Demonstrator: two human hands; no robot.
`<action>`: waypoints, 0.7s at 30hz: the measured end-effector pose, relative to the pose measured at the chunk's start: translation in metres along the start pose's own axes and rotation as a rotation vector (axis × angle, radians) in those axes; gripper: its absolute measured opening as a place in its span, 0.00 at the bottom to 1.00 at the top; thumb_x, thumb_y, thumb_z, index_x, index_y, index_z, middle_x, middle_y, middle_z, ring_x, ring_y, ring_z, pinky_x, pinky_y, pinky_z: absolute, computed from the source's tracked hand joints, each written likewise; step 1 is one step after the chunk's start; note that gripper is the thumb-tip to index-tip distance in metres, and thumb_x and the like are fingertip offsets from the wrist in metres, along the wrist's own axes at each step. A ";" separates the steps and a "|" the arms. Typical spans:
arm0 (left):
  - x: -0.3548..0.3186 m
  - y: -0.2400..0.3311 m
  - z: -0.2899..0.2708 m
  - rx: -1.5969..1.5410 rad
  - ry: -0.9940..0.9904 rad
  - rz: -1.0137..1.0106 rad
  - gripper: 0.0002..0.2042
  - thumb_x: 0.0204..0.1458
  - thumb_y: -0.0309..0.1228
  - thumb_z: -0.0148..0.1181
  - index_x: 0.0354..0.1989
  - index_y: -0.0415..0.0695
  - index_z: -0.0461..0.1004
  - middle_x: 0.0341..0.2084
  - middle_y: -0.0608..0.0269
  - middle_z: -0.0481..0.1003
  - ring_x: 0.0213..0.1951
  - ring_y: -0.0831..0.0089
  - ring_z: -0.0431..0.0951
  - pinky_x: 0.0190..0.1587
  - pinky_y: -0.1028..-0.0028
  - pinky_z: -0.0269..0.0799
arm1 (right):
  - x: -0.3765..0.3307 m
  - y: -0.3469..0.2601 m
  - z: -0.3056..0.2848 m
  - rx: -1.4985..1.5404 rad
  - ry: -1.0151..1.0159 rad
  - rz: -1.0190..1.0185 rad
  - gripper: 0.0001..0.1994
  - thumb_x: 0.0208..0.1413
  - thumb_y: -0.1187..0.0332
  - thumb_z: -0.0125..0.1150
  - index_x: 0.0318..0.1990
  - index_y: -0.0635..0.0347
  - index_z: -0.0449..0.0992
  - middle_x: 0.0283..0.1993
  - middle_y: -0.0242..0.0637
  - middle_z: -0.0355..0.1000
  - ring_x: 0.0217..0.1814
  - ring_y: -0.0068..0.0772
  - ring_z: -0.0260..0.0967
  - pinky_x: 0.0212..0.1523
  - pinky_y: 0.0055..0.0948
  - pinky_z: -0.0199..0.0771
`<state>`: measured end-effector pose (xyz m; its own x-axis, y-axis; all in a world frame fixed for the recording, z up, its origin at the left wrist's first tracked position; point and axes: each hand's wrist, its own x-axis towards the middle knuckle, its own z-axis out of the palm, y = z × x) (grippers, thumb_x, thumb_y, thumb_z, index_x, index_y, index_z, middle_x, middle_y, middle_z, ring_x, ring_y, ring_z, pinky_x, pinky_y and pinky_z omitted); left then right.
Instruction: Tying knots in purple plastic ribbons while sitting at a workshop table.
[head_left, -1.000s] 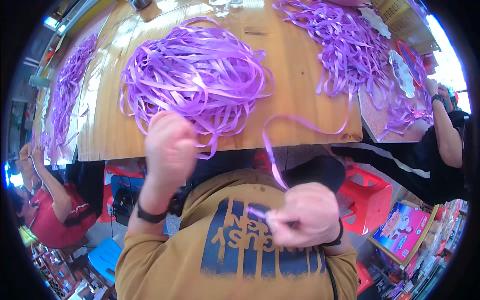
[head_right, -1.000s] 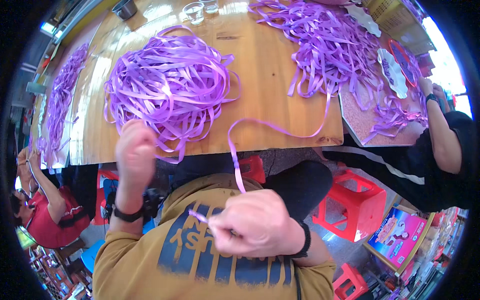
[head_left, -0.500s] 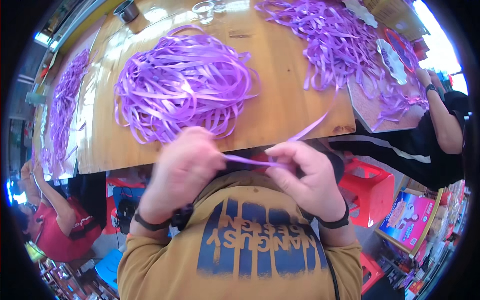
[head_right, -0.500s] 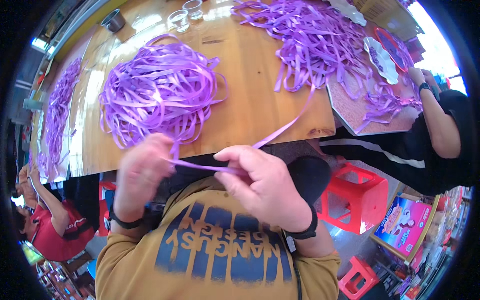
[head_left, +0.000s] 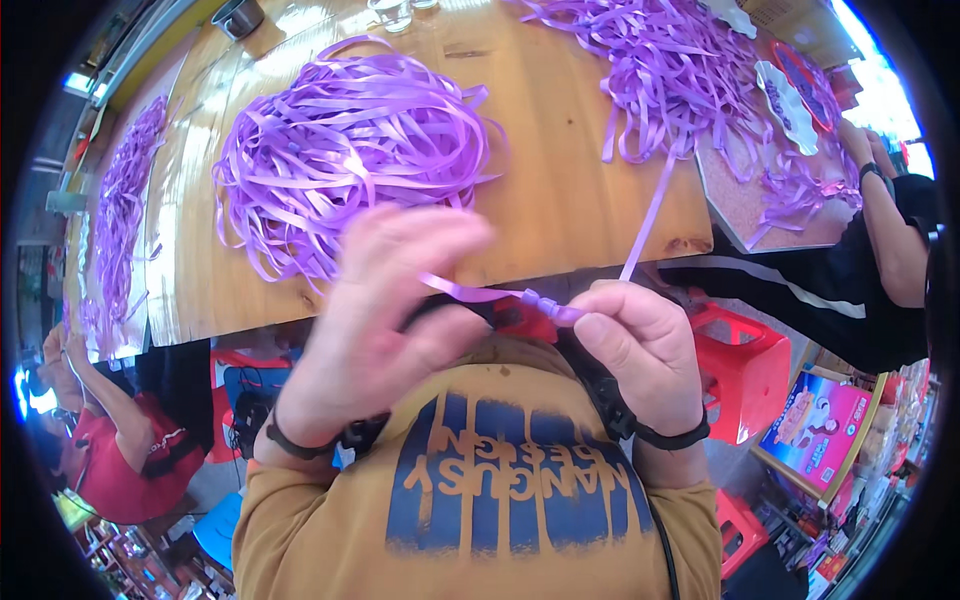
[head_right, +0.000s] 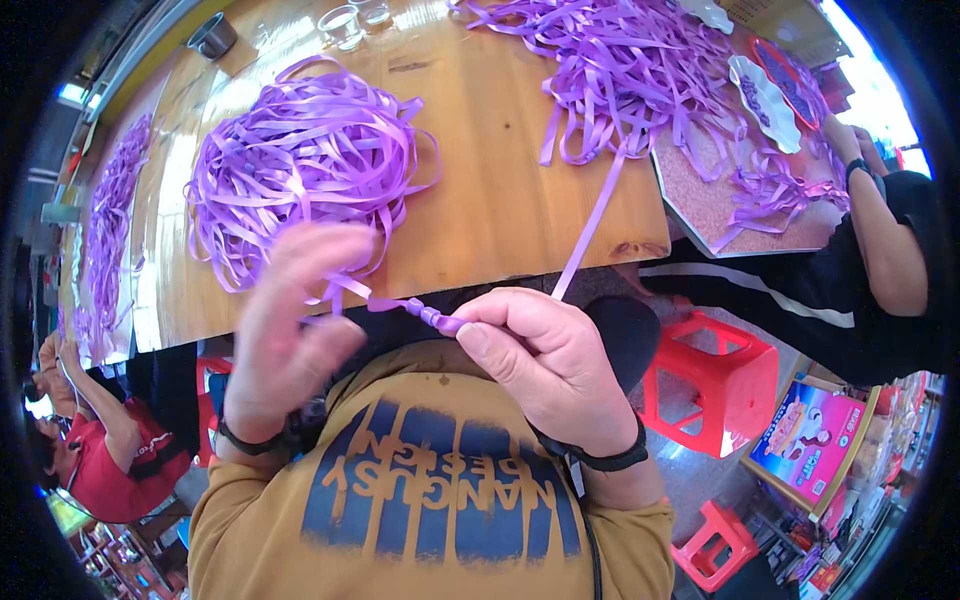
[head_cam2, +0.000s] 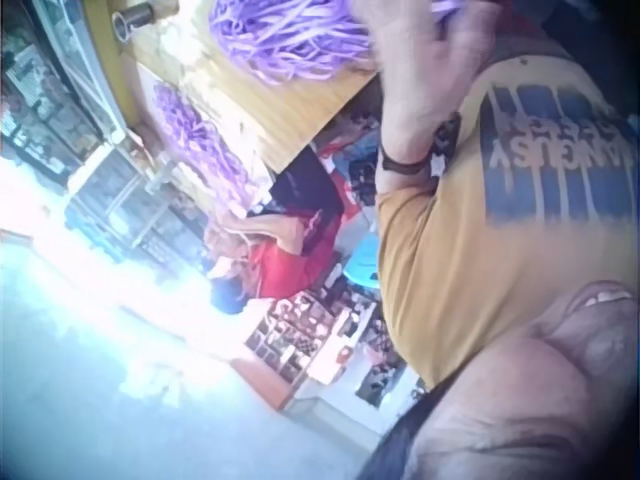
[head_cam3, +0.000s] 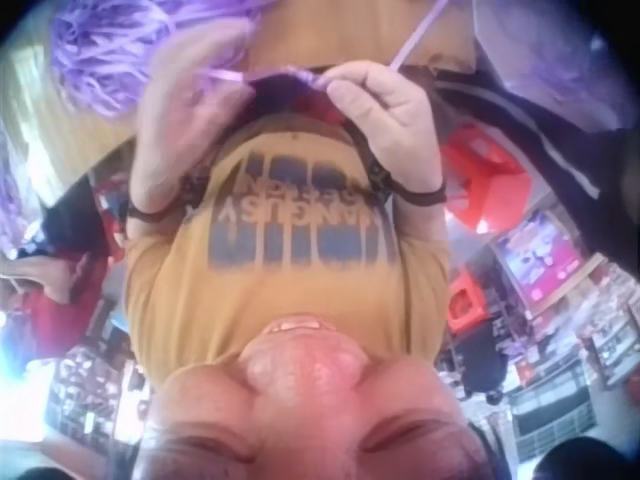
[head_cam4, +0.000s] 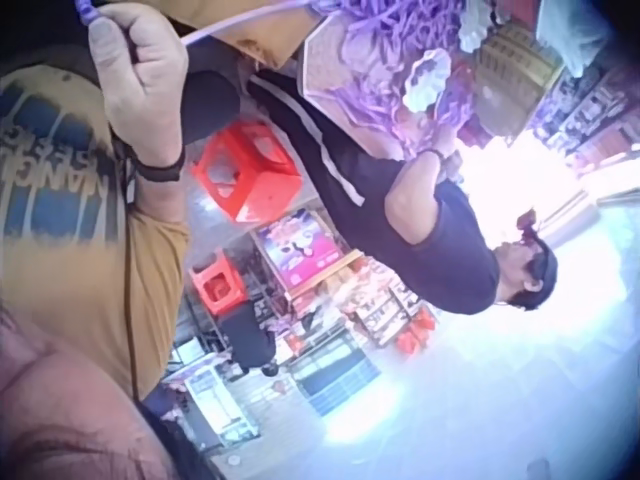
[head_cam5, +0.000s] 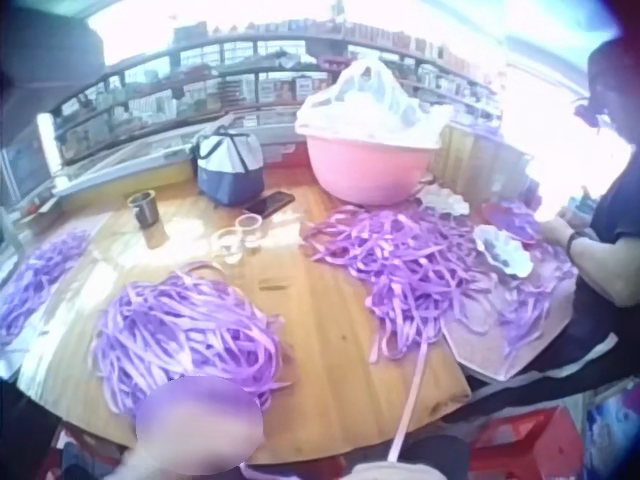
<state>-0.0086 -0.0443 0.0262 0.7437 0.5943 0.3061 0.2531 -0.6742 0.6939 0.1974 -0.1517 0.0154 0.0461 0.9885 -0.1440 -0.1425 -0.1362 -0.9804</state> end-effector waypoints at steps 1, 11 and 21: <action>0.007 0.006 0.009 -0.023 -0.059 0.025 0.19 0.47 0.30 0.58 0.48 0.40 0.68 0.42 0.56 0.69 0.48 0.63 0.68 0.56 0.62 0.53 | 0.001 -0.001 0.001 0.009 -0.010 0.005 0.06 0.56 0.73 0.52 0.36 0.68 0.73 0.32 0.33 0.70 0.34 0.20 0.65 0.36 0.19 0.64; 0.001 0.008 0.033 0.177 0.018 0.353 0.10 0.40 0.27 0.59 0.34 0.42 0.74 0.21 0.70 0.67 0.27 0.75 0.70 0.48 0.61 0.61 | 0.006 -0.003 -0.002 -0.158 -0.254 0.113 0.09 0.53 0.69 0.53 0.33 0.68 0.73 0.27 0.36 0.70 0.28 0.23 0.67 0.29 0.19 0.64; -0.029 -0.031 -0.030 0.024 0.118 0.123 0.04 0.44 0.23 0.52 0.29 0.44 0.72 0.24 0.66 0.72 0.30 0.69 0.72 0.50 0.64 0.62 | -0.007 0.001 -0.053 0.111 0.194 -0.155 0.12 0.55 0.63 0.53 0.30 0.66 0.68 0.18 0.32 0.62 0.15 0.21 0.58 0.16 0.17 0.55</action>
<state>-0.0563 -0.0274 0.0152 0.6923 0.5531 0.4634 0.1800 -0.7543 0.6314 0.2495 -0.1624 0.0081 0.2626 0.9645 -0.0271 -0.2259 0.0341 -0.9735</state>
